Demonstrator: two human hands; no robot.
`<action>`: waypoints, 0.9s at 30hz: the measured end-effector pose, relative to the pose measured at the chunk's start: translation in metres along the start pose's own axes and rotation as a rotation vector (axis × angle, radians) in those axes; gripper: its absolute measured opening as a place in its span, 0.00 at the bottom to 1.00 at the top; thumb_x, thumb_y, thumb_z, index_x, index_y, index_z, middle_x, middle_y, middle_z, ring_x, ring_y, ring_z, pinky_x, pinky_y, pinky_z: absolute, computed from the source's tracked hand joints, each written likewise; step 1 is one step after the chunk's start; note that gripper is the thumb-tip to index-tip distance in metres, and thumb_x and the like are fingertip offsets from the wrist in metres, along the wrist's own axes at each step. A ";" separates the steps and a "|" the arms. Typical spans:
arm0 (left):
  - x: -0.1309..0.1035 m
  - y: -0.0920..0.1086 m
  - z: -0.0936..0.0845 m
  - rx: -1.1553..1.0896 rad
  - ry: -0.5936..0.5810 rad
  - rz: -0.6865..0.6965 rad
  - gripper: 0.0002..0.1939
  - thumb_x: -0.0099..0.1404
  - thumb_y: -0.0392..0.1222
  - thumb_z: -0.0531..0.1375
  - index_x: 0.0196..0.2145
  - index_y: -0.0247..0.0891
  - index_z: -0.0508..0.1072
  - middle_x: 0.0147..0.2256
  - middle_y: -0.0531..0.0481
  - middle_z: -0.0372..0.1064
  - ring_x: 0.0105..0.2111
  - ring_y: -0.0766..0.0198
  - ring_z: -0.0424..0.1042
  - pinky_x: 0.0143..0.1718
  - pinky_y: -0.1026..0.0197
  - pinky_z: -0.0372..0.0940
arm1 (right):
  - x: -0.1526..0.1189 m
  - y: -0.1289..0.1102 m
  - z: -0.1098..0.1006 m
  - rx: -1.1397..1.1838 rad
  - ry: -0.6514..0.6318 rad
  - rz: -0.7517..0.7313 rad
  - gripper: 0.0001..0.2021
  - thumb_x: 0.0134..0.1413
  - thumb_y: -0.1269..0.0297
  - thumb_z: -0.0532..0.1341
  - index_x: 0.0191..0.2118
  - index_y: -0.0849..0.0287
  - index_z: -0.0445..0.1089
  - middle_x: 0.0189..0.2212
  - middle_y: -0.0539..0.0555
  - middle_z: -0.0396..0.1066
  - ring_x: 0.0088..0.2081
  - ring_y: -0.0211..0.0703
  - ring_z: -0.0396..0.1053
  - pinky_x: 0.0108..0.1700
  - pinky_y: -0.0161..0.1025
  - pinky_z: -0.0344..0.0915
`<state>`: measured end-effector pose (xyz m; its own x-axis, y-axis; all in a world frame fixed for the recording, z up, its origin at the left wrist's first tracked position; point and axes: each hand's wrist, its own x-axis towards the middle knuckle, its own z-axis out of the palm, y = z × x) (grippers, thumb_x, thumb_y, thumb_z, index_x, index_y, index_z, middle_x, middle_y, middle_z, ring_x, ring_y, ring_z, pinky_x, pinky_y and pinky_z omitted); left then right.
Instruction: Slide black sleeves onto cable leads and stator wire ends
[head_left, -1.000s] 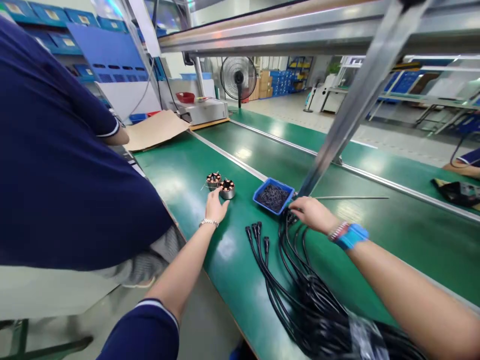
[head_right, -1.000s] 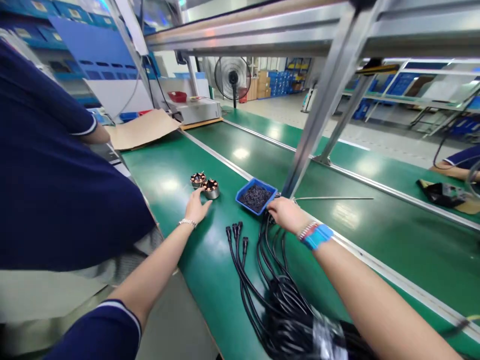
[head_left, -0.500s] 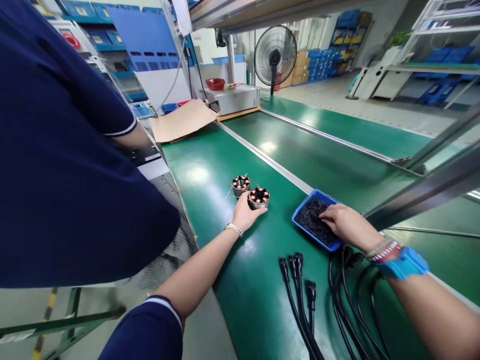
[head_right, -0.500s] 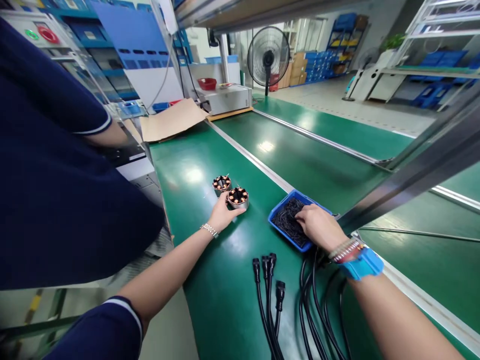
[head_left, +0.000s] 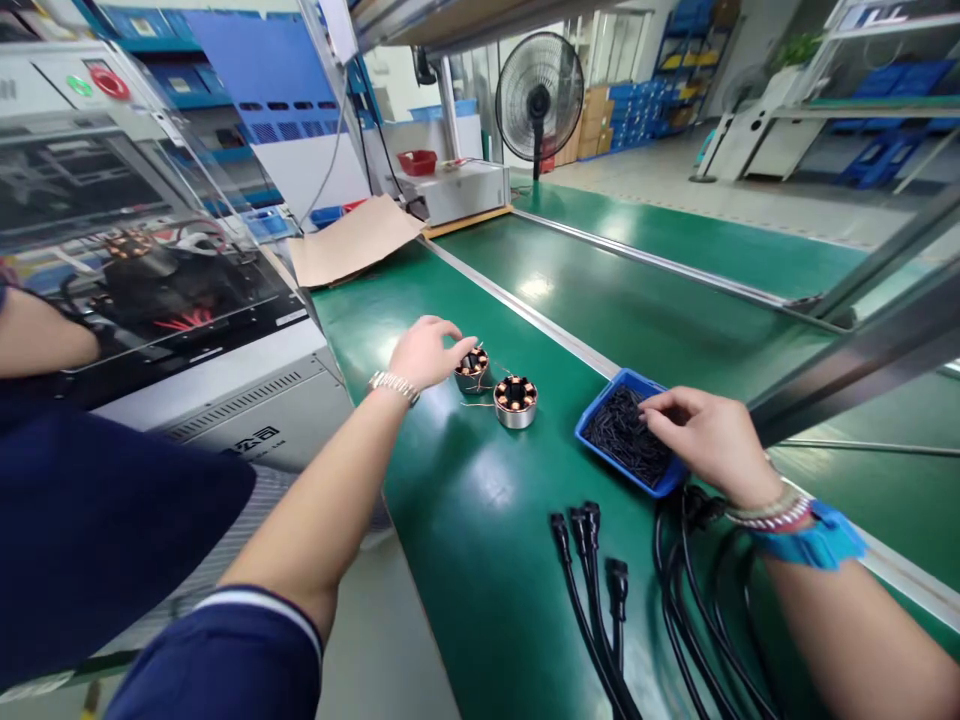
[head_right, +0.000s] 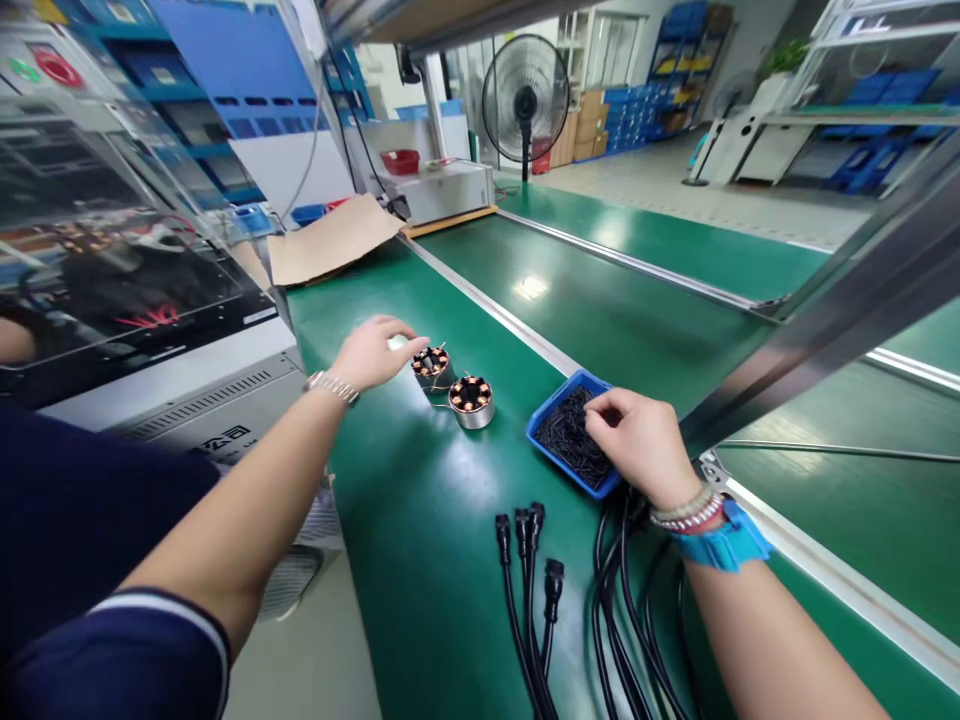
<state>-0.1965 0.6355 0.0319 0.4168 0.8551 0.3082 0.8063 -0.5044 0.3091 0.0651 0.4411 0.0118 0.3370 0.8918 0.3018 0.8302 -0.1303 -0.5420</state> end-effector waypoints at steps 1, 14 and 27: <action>0.013 0.003 0.002 0.062 -0.150 -0.032 0.15 0.52 0.52 0.54 0.29 0.38 0.72 0.33 0.46 0.69 0.35 0.57 0.66 0.35 0.60 0.60 | -0.002 -0.006 -0.001 0.081 -0.017 0.025 0.07 0.42 0.64 0.57 0.27 0.60 0.70 0.25 0.52 0.73 0.27 0.41 0.69 0.32 0.37 0.64; -0.073 -0.057 -0.029 -0.072 -0.431 0.054 0.18 0.51 0.56 0.56 0.28 0.38 0.70 0.41 0.48 0.68 0.38 0.59 0.67 0.37 0.62 0.62 | -0.037 -0.063 0.047 0.777 -0.449 0.092 0.08 0.49 0.63 0.55 0.29 0.62 0.66 0.25 0.53 0.70 0.27 0.37 0.68 0.31 0.36 0.65; -0.166 0.049 -0.010 -0.319 -0.408 0.361 0.10 0.55 0.48 0.58 0.29 0.38 0.67 0.47 0.46 0.63 0.42 0.60 0.67 0.40 0.60 0.64 | -0.059 -0.069 0.076 1.097 -0.477 0.386 0.07 0.43 0.65 0.61 0.28 0.64 0.67 0.25 0.53 0.70 0.25 0.34 0.67 0.30 0.35 0.65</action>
<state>-0.2307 0.4671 0.0052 0.8163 0.5697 0.0948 0.4463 -0.7264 0.5227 -0.0462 0.4310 -0.0283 0.0912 0.9732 -0.2109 -0.1697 -0.1935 -0.9663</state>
